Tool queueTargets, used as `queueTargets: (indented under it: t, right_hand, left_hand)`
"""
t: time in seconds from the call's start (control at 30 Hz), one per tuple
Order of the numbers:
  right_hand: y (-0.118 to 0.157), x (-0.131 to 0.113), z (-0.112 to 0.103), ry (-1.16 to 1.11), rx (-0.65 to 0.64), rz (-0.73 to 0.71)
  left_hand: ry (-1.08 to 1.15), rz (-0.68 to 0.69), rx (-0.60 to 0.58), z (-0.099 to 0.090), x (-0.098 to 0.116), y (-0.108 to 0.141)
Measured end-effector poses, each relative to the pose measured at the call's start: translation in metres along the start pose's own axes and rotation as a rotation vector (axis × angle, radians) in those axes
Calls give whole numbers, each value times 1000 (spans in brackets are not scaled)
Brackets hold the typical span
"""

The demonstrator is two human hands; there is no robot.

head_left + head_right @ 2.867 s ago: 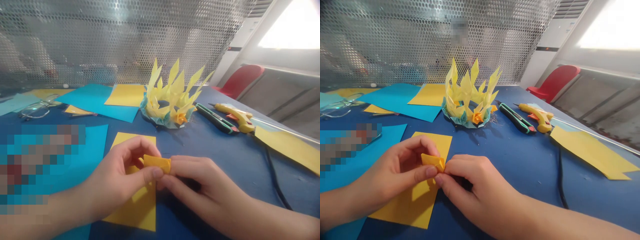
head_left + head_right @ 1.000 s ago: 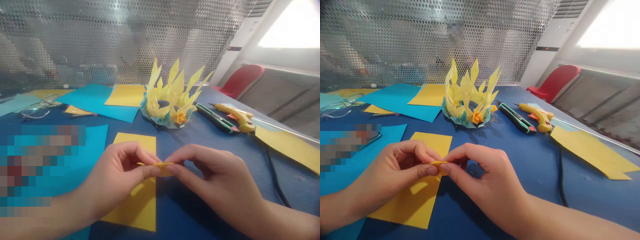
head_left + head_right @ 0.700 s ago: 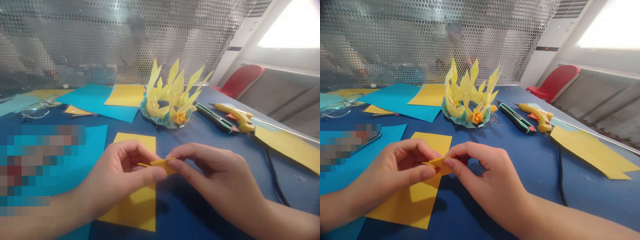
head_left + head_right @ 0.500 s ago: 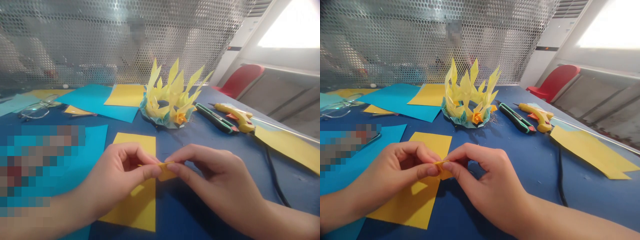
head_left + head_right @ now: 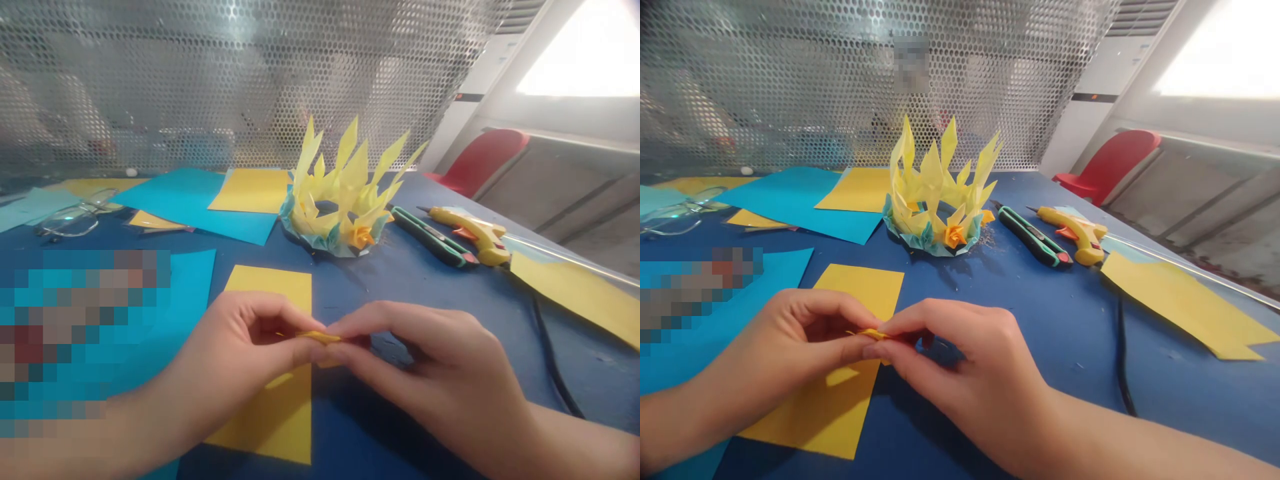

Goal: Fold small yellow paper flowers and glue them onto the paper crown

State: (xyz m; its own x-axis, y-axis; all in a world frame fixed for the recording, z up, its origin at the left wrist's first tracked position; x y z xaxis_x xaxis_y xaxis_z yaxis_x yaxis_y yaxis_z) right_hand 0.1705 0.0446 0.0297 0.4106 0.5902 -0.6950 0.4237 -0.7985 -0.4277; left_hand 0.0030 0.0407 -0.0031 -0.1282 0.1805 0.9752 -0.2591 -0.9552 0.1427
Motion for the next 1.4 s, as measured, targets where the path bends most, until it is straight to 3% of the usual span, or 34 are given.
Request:
queueTargets:
  t: [0.37, 0.73, 0.97, 1.13, 1.4]
  right_hand:
    - [0, -2, 0, -39, -61, -132]
    - [1, 1, -4, -72, -101, -110]
    - [0, 1, -3, -115, -141, -109]
    - [-3, 4, 0, -73, -34, 74]
    - [-3, 3, -1, -46, -93, -2]
  left_hand:
    - [-63, -56, 39, -3, 1, 2]
    - [2, -111, 1, -4, 4, 2]
    - [28, -53, -48, -2, 4, 1]
    - [-48, 6, -26, -1, 3, 2]
    - [-221, 88, -3, -2, 3, 7]
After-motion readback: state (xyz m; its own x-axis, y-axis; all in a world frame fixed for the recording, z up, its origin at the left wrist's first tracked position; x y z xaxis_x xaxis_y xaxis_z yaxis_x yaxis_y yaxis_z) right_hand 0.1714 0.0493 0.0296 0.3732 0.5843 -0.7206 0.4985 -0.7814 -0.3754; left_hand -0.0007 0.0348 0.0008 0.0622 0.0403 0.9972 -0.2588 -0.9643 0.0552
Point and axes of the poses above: each hand's wrist, its own y-axis away from the middle knuckle, its own z-axis out of the palm, x = y × z, the point moved 3 cm from there along -y, towards the middle knuckle, and after that the axes turned 4 degrees about z, right-handed, at the moved point
